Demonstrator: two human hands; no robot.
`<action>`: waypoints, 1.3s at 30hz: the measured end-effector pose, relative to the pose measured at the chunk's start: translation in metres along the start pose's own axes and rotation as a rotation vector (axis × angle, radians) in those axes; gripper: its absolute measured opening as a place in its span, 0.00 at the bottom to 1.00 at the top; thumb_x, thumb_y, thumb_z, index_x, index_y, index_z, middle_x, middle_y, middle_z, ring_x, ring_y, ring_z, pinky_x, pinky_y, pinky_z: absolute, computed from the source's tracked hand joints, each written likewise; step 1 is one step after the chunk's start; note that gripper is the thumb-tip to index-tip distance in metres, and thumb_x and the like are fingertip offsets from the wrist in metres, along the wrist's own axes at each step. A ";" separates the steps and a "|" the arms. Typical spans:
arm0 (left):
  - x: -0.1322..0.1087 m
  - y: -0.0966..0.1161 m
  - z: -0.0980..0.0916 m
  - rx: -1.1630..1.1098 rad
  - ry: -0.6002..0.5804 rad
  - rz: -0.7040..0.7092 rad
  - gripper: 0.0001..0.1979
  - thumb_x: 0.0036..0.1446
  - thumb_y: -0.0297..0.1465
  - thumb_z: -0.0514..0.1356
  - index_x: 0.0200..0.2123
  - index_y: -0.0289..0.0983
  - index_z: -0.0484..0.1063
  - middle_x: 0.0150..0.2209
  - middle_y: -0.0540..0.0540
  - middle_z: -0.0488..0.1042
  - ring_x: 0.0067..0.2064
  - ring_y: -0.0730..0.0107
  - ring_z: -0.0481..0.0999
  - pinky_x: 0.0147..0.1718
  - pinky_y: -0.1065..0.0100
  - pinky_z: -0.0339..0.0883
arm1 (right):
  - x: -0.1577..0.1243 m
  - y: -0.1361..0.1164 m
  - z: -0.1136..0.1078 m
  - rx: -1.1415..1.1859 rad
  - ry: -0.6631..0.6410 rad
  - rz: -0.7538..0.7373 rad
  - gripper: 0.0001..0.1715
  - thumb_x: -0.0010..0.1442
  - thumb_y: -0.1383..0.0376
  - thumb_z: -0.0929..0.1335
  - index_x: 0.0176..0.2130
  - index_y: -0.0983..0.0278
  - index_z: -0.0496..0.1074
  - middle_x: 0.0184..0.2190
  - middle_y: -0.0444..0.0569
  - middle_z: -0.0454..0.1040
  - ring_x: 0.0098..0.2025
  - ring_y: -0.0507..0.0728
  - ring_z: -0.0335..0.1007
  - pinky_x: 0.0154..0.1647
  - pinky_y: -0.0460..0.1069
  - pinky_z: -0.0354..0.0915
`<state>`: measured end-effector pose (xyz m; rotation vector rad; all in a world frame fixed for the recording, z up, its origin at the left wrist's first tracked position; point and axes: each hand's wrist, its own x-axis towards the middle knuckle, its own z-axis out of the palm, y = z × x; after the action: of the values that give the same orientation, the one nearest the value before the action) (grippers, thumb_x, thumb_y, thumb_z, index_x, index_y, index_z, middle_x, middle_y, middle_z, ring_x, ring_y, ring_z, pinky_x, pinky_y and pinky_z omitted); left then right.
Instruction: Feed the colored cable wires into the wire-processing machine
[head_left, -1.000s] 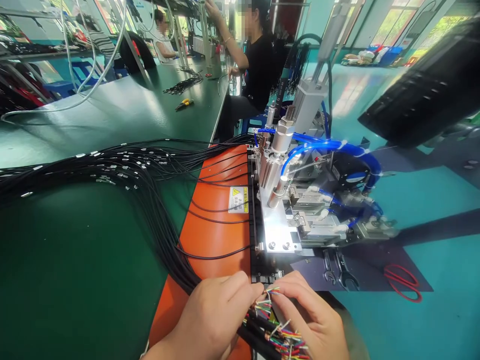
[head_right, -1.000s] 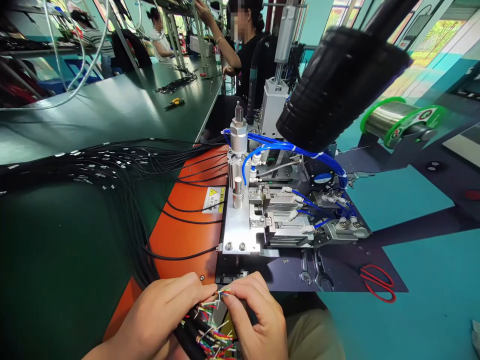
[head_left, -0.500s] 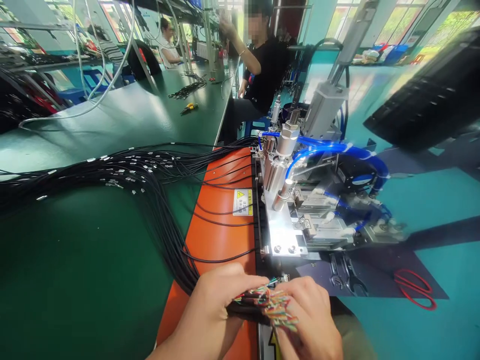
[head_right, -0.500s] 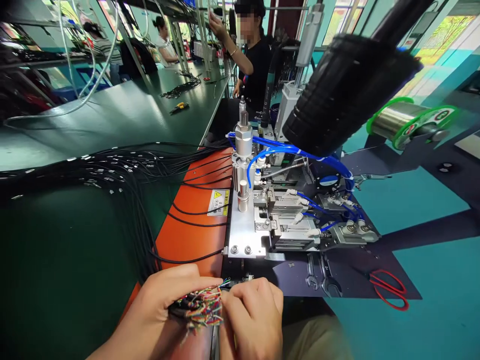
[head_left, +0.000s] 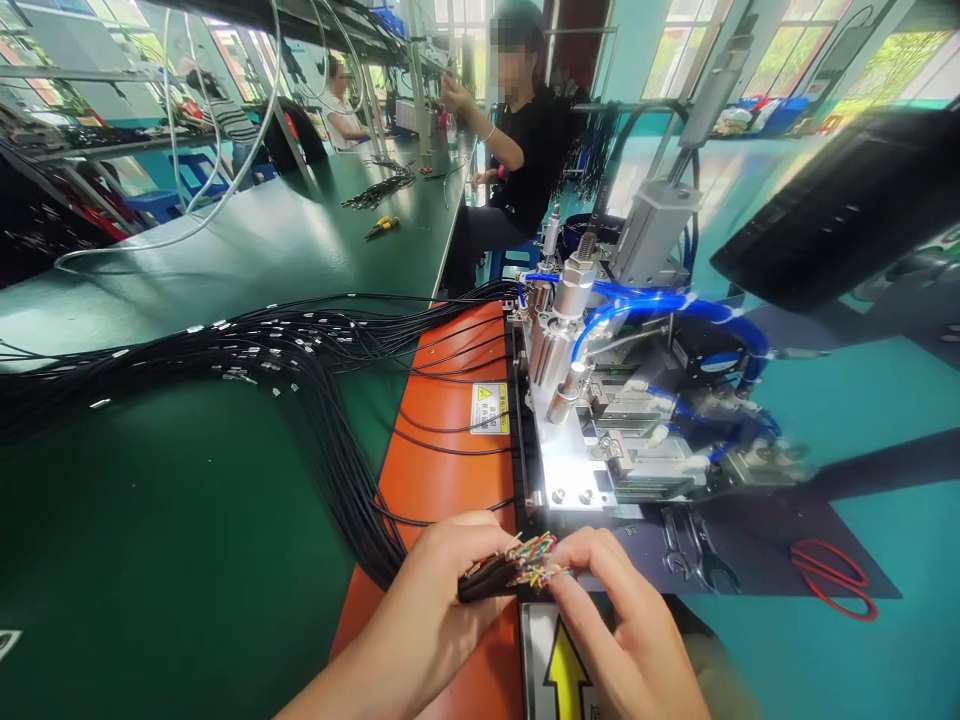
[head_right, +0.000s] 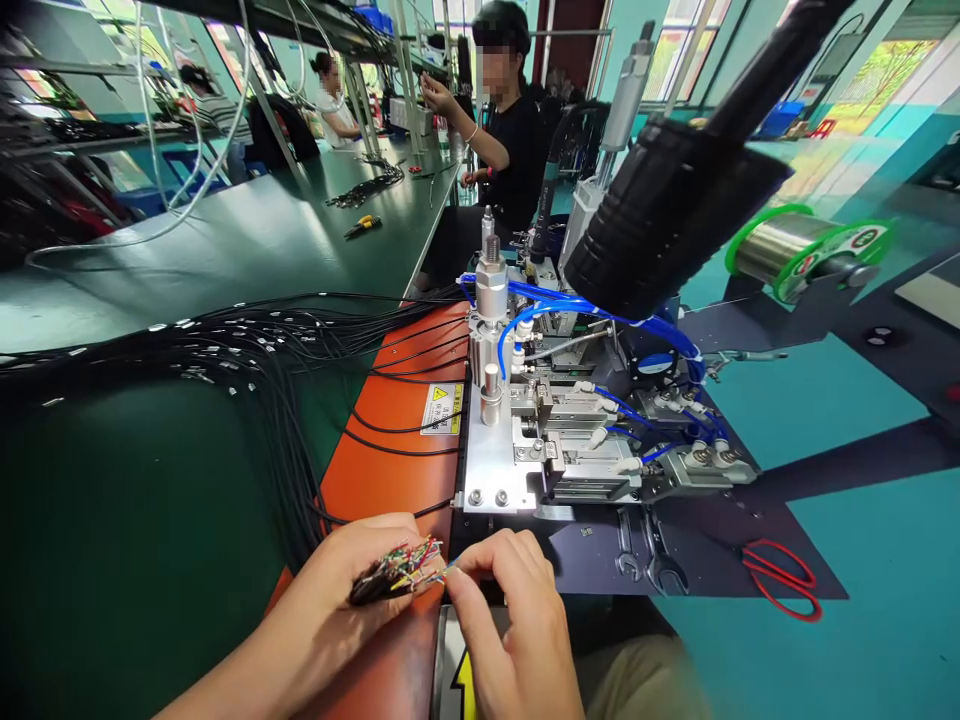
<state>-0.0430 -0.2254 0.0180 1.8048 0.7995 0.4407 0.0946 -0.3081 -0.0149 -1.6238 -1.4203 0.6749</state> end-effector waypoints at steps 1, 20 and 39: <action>0.000 0.002 0.000 0.016 0.001 0.001 0.12 0.53 0.26 0.56 0.18 0.34 0.60 0.21 0.54 0.56 0.24 0.76 0.56 0.21 0.76 0.47 | 0.001 -0.001 0.001 -0.023 0.009 -0.023 0.10 0.63 0.65 0.59 0.29 0.61 0.63 0.27 0.44 0.68 0.31 0.54 0.66 0.32 0.48 0.61; -0.006 -0.001 0.001 0.102 0.016 -0.004 0.07 0.47 0.18 0.56 0.23 0.34 0.68 0.24 0.53 0.64 0.26 0.75 0.63 0.24 0.76 0.51 | -0.001 0.000 0.006 -0.070 -0.029 -0.108 0.11 0.64 0.68 0.56 0.30 0.61 0.59 0.26 0.44 0.67 0.29 0.53 0.65 0.31 0.47 0.60; -0.013 0.000 0.006 0.125 0.134 0.068 0.09 0.44 0.18 0.51 0.25 0.36 0.68 0.25 0.52 0.65 0.26 0.73 0.65 0.23 0.75 0.52 | 0.003 -0.010 0.007 0.111 0.034 -0.074 0.12 0.60 0.68 0.57 0.26 0.62 0.61 0.23 0.43 0.63 0.27 0.52 0.62 0.27 0.45 0.58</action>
<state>-0.0485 -0.2380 0.0167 1.9381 0.8757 0.5716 0.0839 -0.3039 -0.0098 -1.4832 -1.3872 0.6689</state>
